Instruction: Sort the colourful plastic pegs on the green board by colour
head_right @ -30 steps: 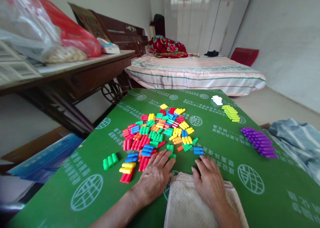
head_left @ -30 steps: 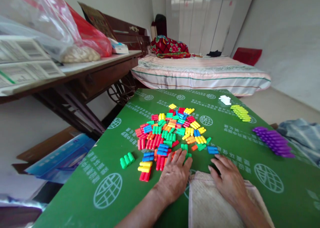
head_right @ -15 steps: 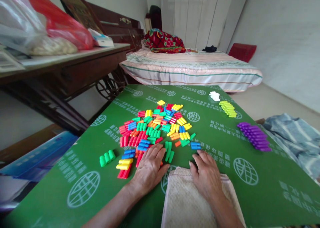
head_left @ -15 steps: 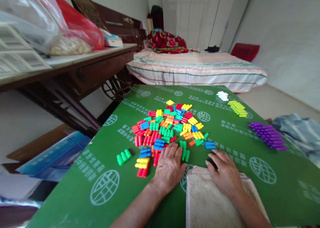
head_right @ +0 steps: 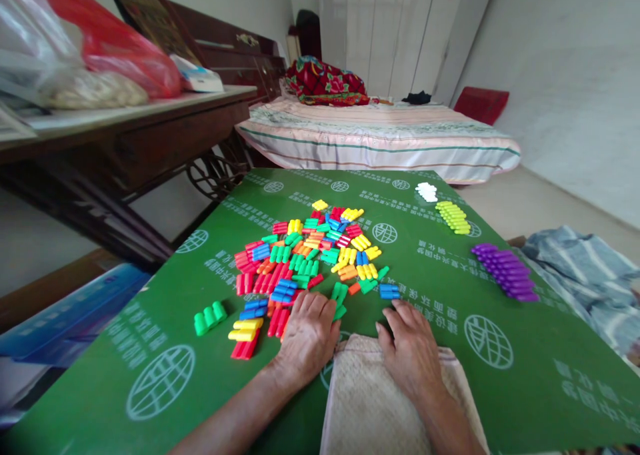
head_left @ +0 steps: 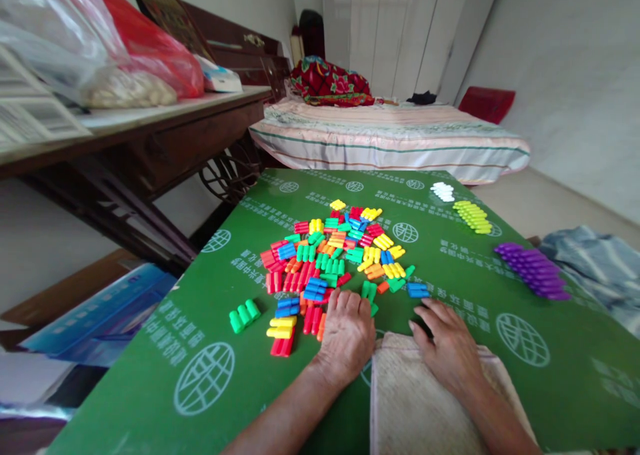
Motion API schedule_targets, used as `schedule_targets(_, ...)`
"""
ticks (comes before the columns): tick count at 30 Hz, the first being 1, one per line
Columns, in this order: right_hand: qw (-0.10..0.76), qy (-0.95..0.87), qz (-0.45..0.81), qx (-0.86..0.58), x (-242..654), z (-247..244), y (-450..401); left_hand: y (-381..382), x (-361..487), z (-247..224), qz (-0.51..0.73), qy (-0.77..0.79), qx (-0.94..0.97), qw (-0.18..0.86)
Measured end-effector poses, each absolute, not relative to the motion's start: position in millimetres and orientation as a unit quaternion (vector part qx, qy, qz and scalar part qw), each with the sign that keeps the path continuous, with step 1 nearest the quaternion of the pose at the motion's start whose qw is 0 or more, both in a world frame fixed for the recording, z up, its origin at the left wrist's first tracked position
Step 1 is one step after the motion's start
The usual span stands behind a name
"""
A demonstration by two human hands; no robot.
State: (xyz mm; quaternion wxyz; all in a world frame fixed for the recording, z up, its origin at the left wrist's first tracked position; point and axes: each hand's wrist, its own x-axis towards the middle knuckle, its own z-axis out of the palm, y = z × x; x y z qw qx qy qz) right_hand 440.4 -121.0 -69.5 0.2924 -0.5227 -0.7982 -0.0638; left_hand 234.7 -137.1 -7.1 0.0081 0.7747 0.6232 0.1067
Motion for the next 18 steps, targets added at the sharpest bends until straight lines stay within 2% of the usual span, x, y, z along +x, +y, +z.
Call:
schedule_targets(9, 0.291, -0.804, -0.079, -0.512, 441, -76, -120, -140, 229, -7, 0.107, 0.615, 0.781, 0.022)
schedule_targets(18, 0.297, -0.799, -0.075, -0.517, 440, -79, -119, -140, 226, 6, 0.079, 0.624, 0.773, 0.086)
